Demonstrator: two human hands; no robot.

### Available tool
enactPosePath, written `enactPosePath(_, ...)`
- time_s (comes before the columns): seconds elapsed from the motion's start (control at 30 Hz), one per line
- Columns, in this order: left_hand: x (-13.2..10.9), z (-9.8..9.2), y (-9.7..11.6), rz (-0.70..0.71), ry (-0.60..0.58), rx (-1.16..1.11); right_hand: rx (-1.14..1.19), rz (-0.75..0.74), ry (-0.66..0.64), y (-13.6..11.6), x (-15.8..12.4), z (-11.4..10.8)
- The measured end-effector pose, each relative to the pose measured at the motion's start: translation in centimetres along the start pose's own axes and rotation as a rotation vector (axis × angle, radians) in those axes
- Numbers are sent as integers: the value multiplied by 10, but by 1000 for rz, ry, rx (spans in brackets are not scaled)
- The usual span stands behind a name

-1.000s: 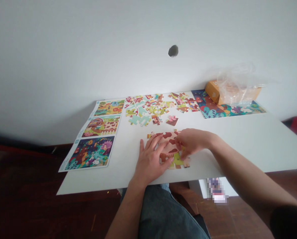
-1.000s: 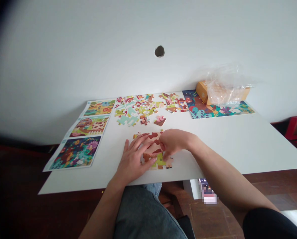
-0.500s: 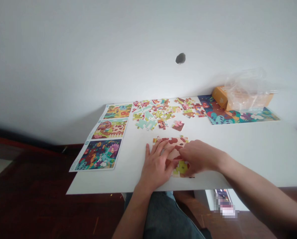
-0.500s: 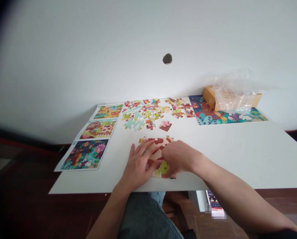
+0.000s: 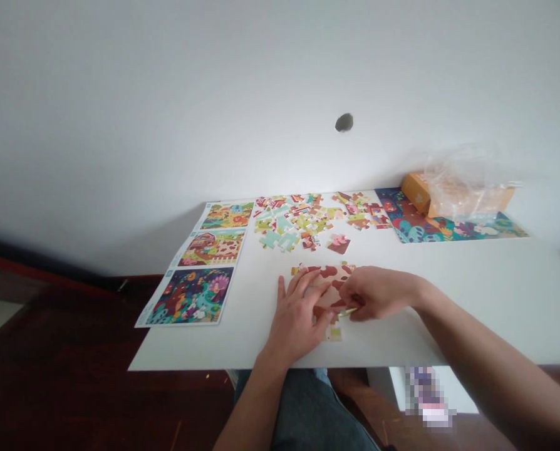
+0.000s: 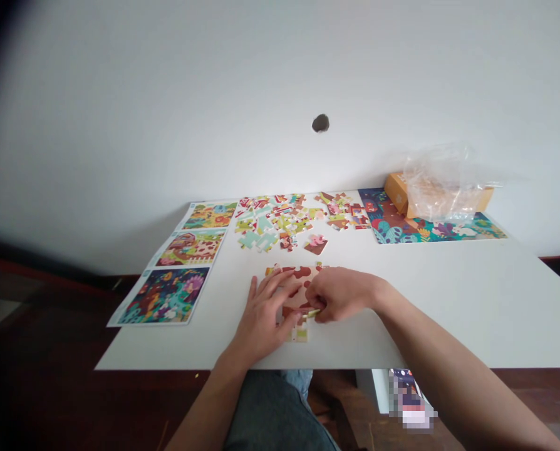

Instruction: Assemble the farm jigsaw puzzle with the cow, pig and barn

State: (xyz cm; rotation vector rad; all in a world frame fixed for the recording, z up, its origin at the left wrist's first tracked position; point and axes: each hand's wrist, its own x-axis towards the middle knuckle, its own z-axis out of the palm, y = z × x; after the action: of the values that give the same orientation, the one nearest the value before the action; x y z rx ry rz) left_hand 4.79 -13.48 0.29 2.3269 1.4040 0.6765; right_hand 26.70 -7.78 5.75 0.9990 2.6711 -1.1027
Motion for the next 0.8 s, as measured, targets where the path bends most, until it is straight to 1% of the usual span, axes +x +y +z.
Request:
enactPosePath(0.07,9,-10,-6,44,100,-133,249,-66,91,5,4,-1)
enactPosePath(0.1,17,-15,-10,64,128,-218,377,-77,172,7,9,1)
enactPosePath(0.13,27,-21,-15,85,108,-308,493,-76,278,10,15,3)
enactPosePath(0.17,39,-25,-19,90,31,-400,595,-65,404,12,21,6)
enactPosePath(0.2,50,-27,-24,77,-78,-493,669,-45,518,15,28,10)
enactPosePath(0.23,62,-27,-29,67,-130,-577,709,-31,612,18,35,14)
enactPosePath(0.3,81,-21,-38,36,-121,-690,712,-10,722,25,46,21)
enactPosePath(0.37,90,-11,-45,-31,-61,-802,663,0,760,29,51,25)
enactPosePath(0.4,91,-6,-48,-66,-52,-852,647,4,760,31,52,27)
enactPosePath(0.5,87,1,-53,-151,-40,-996,650,14,736,31,51,27)
enactPosePath(0.63,81,-5,-57,-196,1,-1048,599,-4,723,28,51,26)
enactPosePath(0.8,82,-11,-62,-201,-7,-1031,545,-11,736,27,52,25)
